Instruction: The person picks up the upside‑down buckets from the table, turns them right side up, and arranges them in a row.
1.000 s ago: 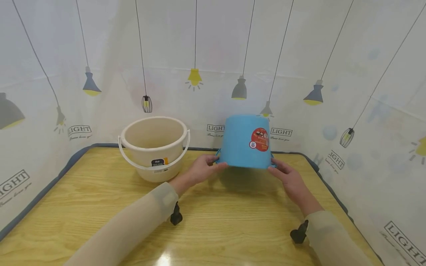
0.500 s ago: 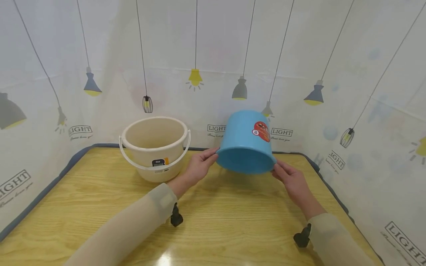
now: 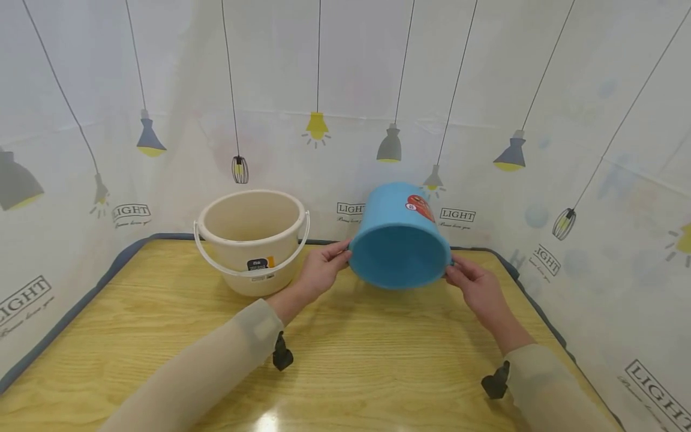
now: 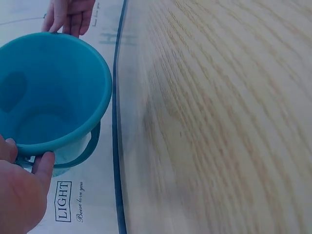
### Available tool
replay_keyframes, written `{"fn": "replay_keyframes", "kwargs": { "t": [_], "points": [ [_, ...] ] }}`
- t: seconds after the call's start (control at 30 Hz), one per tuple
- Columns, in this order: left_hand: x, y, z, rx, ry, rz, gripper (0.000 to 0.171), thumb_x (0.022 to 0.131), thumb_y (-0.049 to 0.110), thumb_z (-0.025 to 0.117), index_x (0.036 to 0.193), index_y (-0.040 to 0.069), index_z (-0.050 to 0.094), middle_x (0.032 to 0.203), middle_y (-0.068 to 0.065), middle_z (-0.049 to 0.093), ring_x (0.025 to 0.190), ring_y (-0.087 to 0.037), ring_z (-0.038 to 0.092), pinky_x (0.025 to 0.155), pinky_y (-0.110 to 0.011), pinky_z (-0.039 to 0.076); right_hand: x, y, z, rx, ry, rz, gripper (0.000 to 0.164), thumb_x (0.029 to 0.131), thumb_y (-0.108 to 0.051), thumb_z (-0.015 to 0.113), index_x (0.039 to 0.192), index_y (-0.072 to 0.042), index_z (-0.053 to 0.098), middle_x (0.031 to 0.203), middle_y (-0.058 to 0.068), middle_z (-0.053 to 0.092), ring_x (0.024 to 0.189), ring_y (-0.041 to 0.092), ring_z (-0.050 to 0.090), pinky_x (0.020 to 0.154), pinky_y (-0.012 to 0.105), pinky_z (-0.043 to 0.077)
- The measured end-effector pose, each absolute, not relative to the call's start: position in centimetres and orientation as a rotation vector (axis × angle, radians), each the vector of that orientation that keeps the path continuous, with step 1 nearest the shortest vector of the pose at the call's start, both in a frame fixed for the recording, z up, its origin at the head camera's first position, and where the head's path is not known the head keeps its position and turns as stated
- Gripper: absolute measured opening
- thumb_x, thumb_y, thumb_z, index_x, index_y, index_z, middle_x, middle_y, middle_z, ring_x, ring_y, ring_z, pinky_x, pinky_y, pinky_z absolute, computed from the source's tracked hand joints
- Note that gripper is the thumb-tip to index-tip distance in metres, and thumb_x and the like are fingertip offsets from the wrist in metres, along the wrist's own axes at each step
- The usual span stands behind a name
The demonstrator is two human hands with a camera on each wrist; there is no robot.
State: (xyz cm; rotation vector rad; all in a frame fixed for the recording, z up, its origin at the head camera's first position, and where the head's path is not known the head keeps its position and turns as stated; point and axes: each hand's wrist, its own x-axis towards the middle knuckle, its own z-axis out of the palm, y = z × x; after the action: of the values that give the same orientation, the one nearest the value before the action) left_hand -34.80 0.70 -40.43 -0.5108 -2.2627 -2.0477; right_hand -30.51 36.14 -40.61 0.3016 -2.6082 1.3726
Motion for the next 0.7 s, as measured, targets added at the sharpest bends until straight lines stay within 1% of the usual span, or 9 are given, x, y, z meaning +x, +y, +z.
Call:
{"fn": "replay_keyframes", "kwargs": {
  "t": [0.07,0.13,0.2,0.27,0.33,0.4,0.5,0.6,0.7],
  "points": [
    [-34.7,0.7,-40.3,-0.509,-2.273,-2.037,0.038,0.111,0.012,0.065,0.149,0.016,0.068,0.155,-0.006,0.066,0.141,-0.029,0.067,0.113,-0.040,0.061,-30.5,36.0,-40.4,0.332,-2.579,1.367,0.053,0.116,-0.037,0.058,0.165,-0.017,0.052,0.151,0.012,0.070,0.112,-0.012,0.069,0.101,0.019,0.059],
    [-34.6,0.6,-40.0,-0.512,-2.286,-2.019,0.041,0.111,0.011,0.065,0.151,0.017,0.066,0.157,-0.006,0.064,0.140,-0.029,0.068,0.110,-0.036,0.062,-30.5,36.0,-40.2,0.349,-2.570,1.341,0.052,0.115,-0.033,0.059,0.164,-0.016,0.053,0.148,0.014,0.071,0.111,-0.011,0.069,0.097,0.012,0.057],
    [-34.5,0.4,-39.7,-0.527,-2.303,-1.985,0.043,0.110,0.009,0.065,0.153,0.017,0.065,0.158,-0.007,0.064,0.135,-0.030,0.071,0.104,-0.032,0.064,-30.6,36.0,-39.9,0.351,-2.583,1.294,0.053,0.115,-0.033,0.060,0.165,-0.018,0.052,0.146,0.016,0.072,0.115,-0.003,0.071,0.101,0.021,0.059],
    [-34.4,0.1,-39.6,-0.552,-2.322,-1.933,0.046,0.109,0.007,0.066,0.154,0.018,0.063,0.156,-0.009,0.066,0.124,-0.033,0.076,0.089,-0.027,0.067,-30.6,36.0,-39.7,0.348,-2.607,1.237,0.055,0.114,-0.035,0.061,0.166,-0.023,0.049,0.148,0.017,0.071,0.124,0.013,0.073,0.109,0.039,0.061],
    [-34.4,-0.2,-39.4,-0.586,-2.344,-1.868,0.051,0.108,0.005,0.067,0.157,0.020,0.061,0.154,-0.011,0.067,0.116,-0.034,0.077,0.077,-0.024,0.064,-30.7,36.0,-39.4,0.362,-2.626,1.200,0.057,0.114,-0.034,0.062,0.168,-0.029,0.045,0.152,0.017,0.068,0.134,0.031,0.070,0.112,0.058,0.058],
    [-34.4,-0.5,-39.3,-0.635,-2.373,-1.775,0.059,0.107,0.004,0.068,0.160,0.025,0.057,0.152,-0.011,0.069,0.110,-0.033,0.076,0.070,-0.024,0.060,-30.9,36.2,-39.2,0.386,-2.624,1.164,0.060,0.113,-0.031,0.064,0.169,-0.031,0.043,0.154,0.017,0.066,0.139,0.039,0.066,0.113,0.065,0.056],
    [-34.5,-0.7,-39.2,-0.711,-2.403,-1.659,0.071,0.104,0.002,0.070,0.165,0.031,0.050,0.155,-0.010,0.067,0.115,-0.029,0.076,0.077,-0.026,0.064,-31.1,36.4,-39.0,0.402,-2.615,1.127,0.064,0.111,-0.025,0.068,0.169,-0.031,0.043,0.152,0.017,0.068,0.132,0.019,0.071,0.108,0.040,0.062],
    [-34.5,-0.9,-39.0,-0.774,-2.413,-1.596,0.078,0.103,-0.001,0.071,0.168,0.034,0.045,0.158,-0.008,0.065,0.115,-0.029,0.077,0.086,-0.031,0.067,-31.0,36.5,-38.8,0.405,-2.592,1.132,0.066,0.108,-0.019,0.072,0.169,-0.025,0.045,0.148,0.019,0.070,0.117,-0.010,0.065,0.097,0.012,0.056],
    [-34.4,-1.1,-38.8,-0.811,-2.404,-1.596,0.080,0.102,-0.001,0.072,0.168,0.034,0.043,0.154,-0.010,0.068,0.114,-0.030,0.078,0.089,-0.036,0.068,-31.0,36.5,-38.7,0.422,-2.571,1.159,0.068,0.107,-0.015,0.073,0.168,-0.022,0.046,0.147,0.022,0.069,0.111,-0.021,0.059,0.093,0.004,0.051]
  ]
}}
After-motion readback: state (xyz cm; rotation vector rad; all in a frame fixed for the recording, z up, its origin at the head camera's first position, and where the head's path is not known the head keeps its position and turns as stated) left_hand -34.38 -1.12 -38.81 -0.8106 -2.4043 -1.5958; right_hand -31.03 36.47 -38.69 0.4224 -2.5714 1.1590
